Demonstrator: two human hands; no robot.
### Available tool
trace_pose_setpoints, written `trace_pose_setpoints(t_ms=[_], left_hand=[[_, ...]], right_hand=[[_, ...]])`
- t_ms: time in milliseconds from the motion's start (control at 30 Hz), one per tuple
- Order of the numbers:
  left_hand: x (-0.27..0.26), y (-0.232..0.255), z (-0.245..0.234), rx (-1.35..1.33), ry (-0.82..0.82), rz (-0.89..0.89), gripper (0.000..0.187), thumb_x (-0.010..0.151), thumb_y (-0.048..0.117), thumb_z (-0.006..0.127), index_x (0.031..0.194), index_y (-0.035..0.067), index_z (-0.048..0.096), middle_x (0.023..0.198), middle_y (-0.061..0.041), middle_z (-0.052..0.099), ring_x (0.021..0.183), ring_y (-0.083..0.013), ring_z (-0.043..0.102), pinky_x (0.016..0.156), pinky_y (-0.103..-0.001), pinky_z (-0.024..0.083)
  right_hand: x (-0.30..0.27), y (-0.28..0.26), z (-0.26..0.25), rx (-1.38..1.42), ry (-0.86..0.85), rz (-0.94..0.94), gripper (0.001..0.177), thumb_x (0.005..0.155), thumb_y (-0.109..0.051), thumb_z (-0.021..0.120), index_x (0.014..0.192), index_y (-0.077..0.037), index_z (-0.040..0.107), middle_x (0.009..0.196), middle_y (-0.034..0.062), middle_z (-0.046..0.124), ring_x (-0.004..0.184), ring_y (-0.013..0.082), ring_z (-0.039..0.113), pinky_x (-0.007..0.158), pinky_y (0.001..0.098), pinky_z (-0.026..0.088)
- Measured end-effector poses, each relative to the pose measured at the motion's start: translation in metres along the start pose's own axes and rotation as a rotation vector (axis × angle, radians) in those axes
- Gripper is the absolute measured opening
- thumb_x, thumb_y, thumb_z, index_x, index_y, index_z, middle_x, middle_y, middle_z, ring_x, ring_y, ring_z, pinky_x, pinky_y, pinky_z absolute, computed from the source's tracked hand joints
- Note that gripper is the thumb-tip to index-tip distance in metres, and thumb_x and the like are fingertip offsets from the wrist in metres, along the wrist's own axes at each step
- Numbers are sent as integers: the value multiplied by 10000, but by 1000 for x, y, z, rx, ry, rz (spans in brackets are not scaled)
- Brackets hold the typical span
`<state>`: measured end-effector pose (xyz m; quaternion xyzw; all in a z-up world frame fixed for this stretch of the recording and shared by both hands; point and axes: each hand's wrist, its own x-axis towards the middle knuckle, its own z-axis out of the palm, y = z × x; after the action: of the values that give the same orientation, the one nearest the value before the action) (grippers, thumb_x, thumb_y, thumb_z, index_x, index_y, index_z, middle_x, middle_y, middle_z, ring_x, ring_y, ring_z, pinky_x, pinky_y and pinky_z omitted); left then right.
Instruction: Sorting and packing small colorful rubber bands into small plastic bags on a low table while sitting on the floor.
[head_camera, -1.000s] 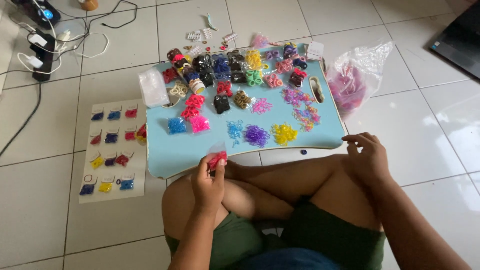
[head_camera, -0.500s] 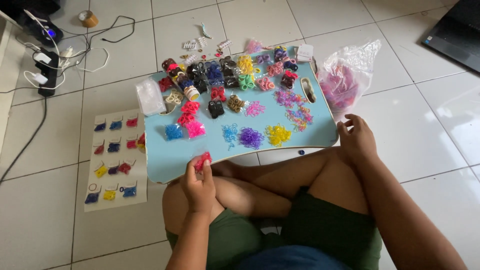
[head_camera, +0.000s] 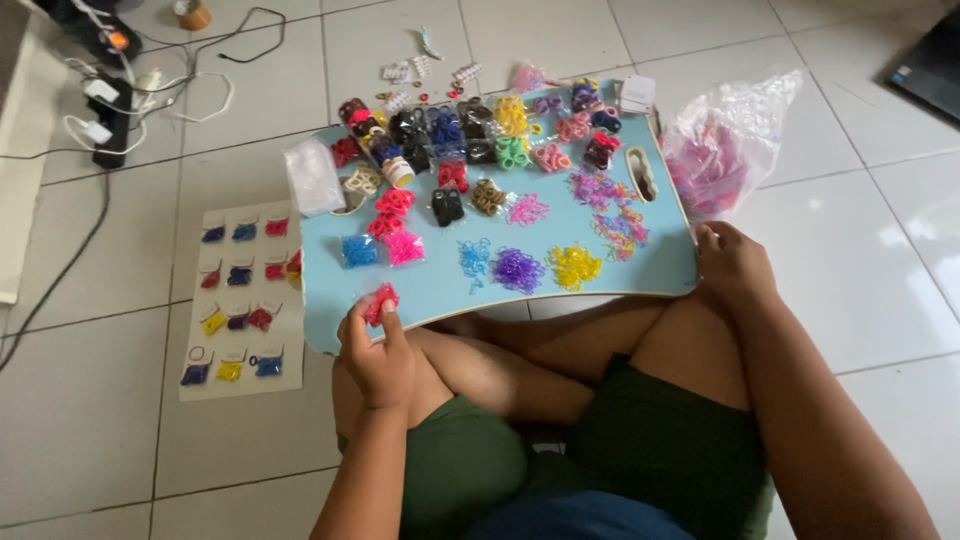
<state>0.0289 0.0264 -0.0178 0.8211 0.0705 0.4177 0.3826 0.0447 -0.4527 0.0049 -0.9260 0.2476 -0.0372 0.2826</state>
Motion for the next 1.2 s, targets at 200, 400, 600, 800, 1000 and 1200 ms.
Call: trace_pose_setpoints(t_ms=[200, 400, 600, 800, 1000, 1200], left_hand=[[17, -22, -38, 70, 53, -71, 115, 1020, 212, 749, 1123, 171, 719, 997, -29, 722, 961, -307, 686, 1086, -428, 462], [23, 1, -53, -64, -40, -306, 185, 1063, 141, 627, 1194, 18, 668, 1095, -153, 750, 988, -270, 720, 827, -371, 591], [30, 5, -57, -158, -100, -473, 199, 1053, 131, 610, 1217, 23, 643, 1138, -159, 735, 994, -255, 721, 843, -340, 599], [31, 6, -58, -153, -70, -606, 184, 1060, 159, 607, 1202, 47, 645, 1081, -94, 745, 885, -182, 714, 826, -321, 591], [29, 1, -56, -141, -30, -596, 137, 1082, 144, 580, 1158, 53, 650, 1082, -75, 744, 799, -140, 634, 797, -305, 555], [29, 0, -48, -110, 31, -627, 146, 1090, 166, 588, 1164, 70, 670, 880, -47, 706, 768, -142, 639, 802, -299, 542]], right_hand=[[-9, -21, -9, -39, -32, 1, 426, 1088, -432, 497, 1335, -176, 731, 1165, 207, 750, 1131, 503, 652, 969, 611, 493], [-15, -63, -27, -103, -228, 149, 496, 1036, -435, 402, 1348, -183, 694, 1344, 182, 670, 1206, 400, 605, 962, 497, 468], [-16, -59, -22, -53, -219, 113, 435, 1032, -373, 431, 1290, -173, 719, 1304, 142, 701, 1163, 361, 628, 943, 466, 465], [-18, -60, -24, -16, -243, 153, 435, 1041, -348, 433, 1371, -196, 671, 1380, 106, 664, 1246, 331, 589, 1015, 446, 438], [-12, -52, -25, 42, -296, 131, 427, 1036, -353, 455, 1324, -173, 713, 1298, 72, 718, 1149, 268, 640, 974, 406, 455], [-4, -45, -28, 54, -335, 111, 387, 1044, -334, 493, 1311, -172, 721, 1232, 67, 740, 1107, 254, 650, 965, 390, 457]])
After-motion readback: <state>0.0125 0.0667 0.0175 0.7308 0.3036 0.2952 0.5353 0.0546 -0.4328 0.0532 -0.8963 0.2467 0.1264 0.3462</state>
